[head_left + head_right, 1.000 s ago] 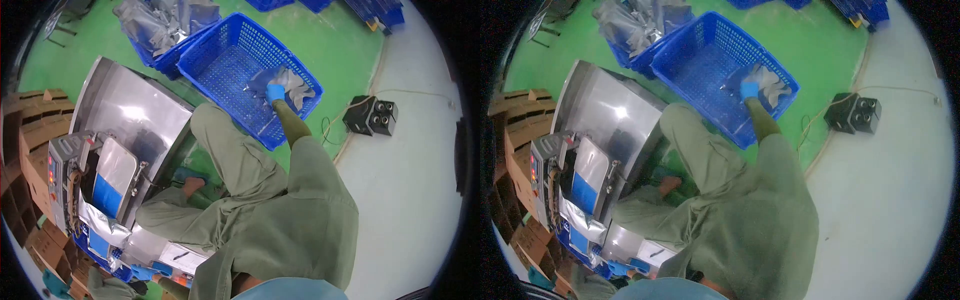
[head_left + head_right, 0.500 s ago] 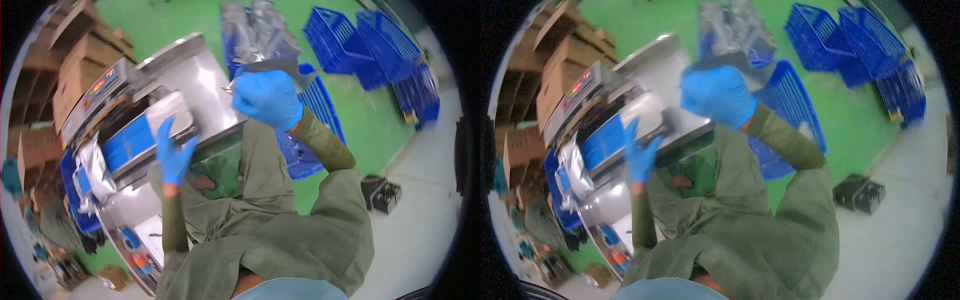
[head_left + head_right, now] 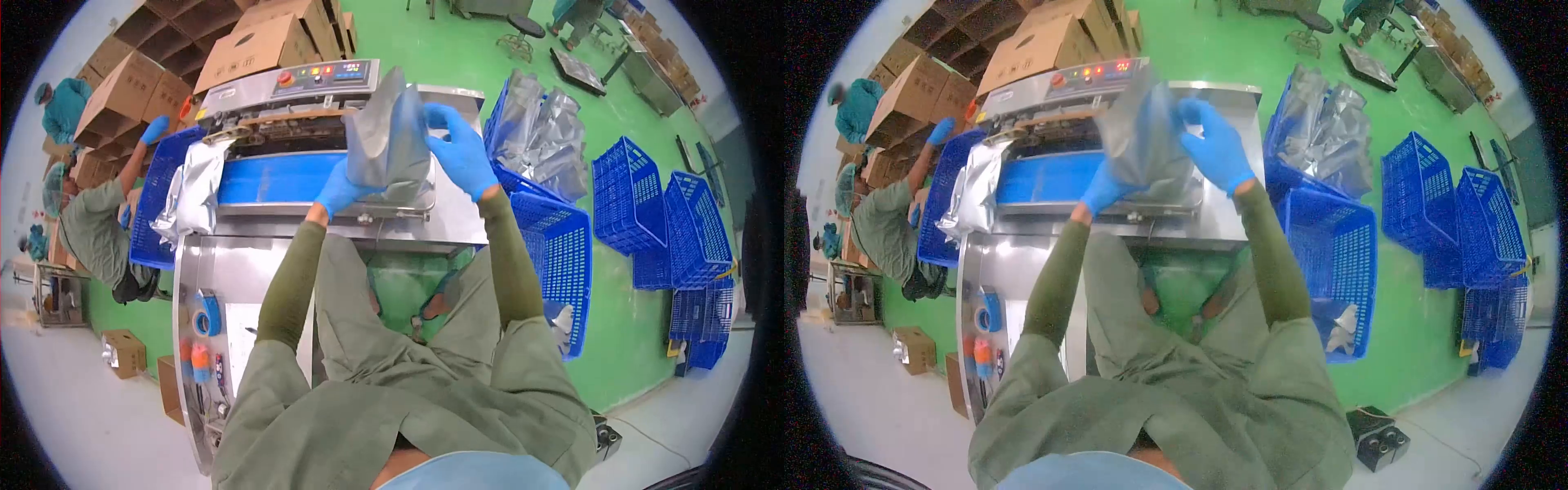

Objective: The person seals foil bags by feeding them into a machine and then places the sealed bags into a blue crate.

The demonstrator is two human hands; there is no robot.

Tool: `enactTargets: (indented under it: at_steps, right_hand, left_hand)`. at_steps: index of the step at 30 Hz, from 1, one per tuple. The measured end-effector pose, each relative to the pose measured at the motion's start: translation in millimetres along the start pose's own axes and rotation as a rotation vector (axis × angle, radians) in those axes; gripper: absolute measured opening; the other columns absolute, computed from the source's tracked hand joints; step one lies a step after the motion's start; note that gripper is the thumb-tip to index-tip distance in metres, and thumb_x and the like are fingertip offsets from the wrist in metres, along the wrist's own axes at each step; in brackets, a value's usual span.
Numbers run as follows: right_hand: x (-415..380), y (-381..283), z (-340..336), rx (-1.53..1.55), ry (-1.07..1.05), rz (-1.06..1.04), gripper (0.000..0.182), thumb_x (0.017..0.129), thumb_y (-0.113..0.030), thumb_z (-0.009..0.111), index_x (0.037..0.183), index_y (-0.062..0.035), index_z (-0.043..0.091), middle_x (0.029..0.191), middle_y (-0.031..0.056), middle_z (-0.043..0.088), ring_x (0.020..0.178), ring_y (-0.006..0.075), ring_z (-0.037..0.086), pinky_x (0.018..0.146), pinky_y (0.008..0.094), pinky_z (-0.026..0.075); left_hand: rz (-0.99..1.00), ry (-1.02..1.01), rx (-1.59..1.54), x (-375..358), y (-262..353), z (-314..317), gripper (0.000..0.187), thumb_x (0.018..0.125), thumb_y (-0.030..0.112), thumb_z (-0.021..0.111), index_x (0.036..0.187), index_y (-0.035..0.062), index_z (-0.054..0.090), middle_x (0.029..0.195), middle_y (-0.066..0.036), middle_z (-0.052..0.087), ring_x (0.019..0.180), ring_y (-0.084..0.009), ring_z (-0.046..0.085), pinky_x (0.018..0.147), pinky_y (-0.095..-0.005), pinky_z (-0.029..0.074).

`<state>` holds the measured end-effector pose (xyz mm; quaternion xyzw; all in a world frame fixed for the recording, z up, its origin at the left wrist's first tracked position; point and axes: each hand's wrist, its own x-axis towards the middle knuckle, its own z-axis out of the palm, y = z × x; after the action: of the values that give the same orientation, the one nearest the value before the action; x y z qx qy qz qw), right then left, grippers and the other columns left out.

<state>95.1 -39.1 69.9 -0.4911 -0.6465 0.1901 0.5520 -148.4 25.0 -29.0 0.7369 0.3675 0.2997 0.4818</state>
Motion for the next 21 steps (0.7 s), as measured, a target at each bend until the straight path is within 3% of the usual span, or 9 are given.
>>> enactTargets:
  at_steps: [4, 7, 10, 11, 14, 15, 18, 19, 21]
  right_hand:
    - [9.9, 12.6, -1.8, -0.167, -0.081, 0.046, 0.017, 0.08, -0.014, 0.07, 0.088, -0.0031, 0.06, 0.074, 0.0057, 0.061, 0.067, 0.0125, 0.055, 0.065, 0.0276, 0.046]
    - [6.2, 7.0, -15.7, -0.235, -0.024, -0.008, 0.027, 0.079, -0.015, 0.073, 0.073, -0.0002, 0.052, 0.066, 0.0074, 0.056, 0.058, 0.0118, 0.046, 0.055, 0.0275, 0.041]
    - [-2.2, 4.7, -18.2, -0.337, 0.077, -0.202, 0.023, 0.081, -0.022, 0.071, 0.08, -0.0028, 0.059, 0.065, 0.0131, 0.055, 0.056, 0.0262, 0.053, 0.054, 0.0344, 0.044]
    - [-2.8, 20.0, -21.2, -0.379, 0.081, -0.315, 0.016, 0.079, -0.012, 0.074, 0.081, -0.0028, 0.06, 0.067, 0.0085, 0.057, 0.058, 0.0165, 0.054, 0.052, 0.0297, 0.042]
    - [-20.9, 27.6, -35.9, -0.64, 0.102, -0.534, 0.012, 0.079, -0.009, 0.072, 0.089, -0.0054, 0.066, 0.074, 0.0075, 0.062, 0.063, 0.017, 0.06, 0.054, 0.0301, 0.044]
    - [-22.6, 34.2, -38.3, -0.511, 0.091, -0.588, 0.018, 0.079, -0.006, 0.072, 0.096, -0.0077, 0.068, 0.083, 0.007, 0.066, 0.067, 0.0167, 0.063, 0.056, 0.0293, 0.046]
    - [-19.9, 22.0, -17.3, -0.226, 0.216, -0.419, 0.018, 0.082, -0.008, 0.07, 0.1, -0.0076, 0.069, 0.084, 0.0067, 0.068, 0.066, 0.0128, 0.061, 0.057, 0.0274, 0.046]
    - [-24.9, 17.7, -14.6, -0.196, 0.223, -0.297, 0.017, 0.082, -0.008, 0.069, 0.099, -0.0068, 0.069, 0.083, 0.0066, 0.068, 0.065, 0.0118, 0.059, 0.058, 0.0268, 0.045]
    - [-27.2, 10.5, -11.9, -0.136, 0.245, -0.071, 0.015, 0.084, -0.009, 0.067, 0.099, -0.0053, 0.069, 0.082, 0.0066, 0.068, 0.062, 0.0099, 0.056, 0.058, 0.0257, 0.044]
  left_hand:
    - [-0.052, -0.043, -0.083, -15.0, 46.5, -21.4, 0.046, 0.078, 0.014, 0.074, 0.119, 0.0021, 0.055, 0.112, -0.006, 0.063, 0.097, -0.013, 0.058, 0.086, -0.0313, 0.05]
    - [0.153, 0.132, -0.036, -28.7, 88.9, -46.1, 0.033, 0.085, 0.011, 0.063, 0.116, 0.0027, 0.055, 0.109, -0.008, 0.064, 0.093, -0.0184, 0.061, 0.08, -0.0307, 0.051]
    - [0.235, 0.133, 0.305, -25.7, 97.2, -45.3, 0.02, 0.087, 0.012, 0.059, 0.107, 0.0071, 0.058, 0.098, -0.008, 0.064, 0.085, -0.0263, 0.061, 0.072, -0.0321, 0.051]
    - [0.435, 0.28, 0.733, -21.2, 83.6, -54.3, 0.01, 0.088, 0.016, 0.059, 0.097, 0.0098, 0.058, 0.085, -0.009, 0.06, 0.076, -0.0323, 0.058, 0.066, -0.0354, 0.05]
    - [0.677, 0.279, 1.13, -25.9, 69.8, -73.5, 0.006, 0.089, 0.015, 0.058, 0.089, 0.0096, 0.056, 0.074, -0.006, 0.056, 0.069, -0.0308, 0.057, 0.064, -0.0389, 0.049]
    - [0.729, 0.352, 1.048, -30.7, 71.6, -70.3, 0.011, 0.09, 0.016, 0.058, 0.095, 0.008, 0.062, 0.077, -0.007, 0.061, 0.067, -0.0289, 0.059, 0.062, -0.0359, 0.05]
    - [0.693, 0.59, 0.345, -18.3, 59.5, -34.5, 0.018, 0.09, 0.019, 0.061, 0.103, 0.0072, 0.067, 0.083, -0.007, 0.067, 0.067, -0.0209, 0.061, 0.061, -0.0303, 0.049]
    - [0.459, 0.619, 0.139, -22.4, 61.9, -22.7, 0.022, 0.09, 0.019, 0.063, 0.105, 0.004, 0.069, 0.08, -0.006, 0.067, 0.065, -0.0105, 0.057, 0.058, -0.0266, 0.044]
    - [0.281, 0.593, -0.052, -15.4, 70.9, -18.6, 0.019, 0.089, 0.018, 0.063, 0.098, 0.0013, 0.069, 0.072, -0.004, 0.062, 0.063, -0.0073, 0.051, 0.056, -0.0266, 0.041]
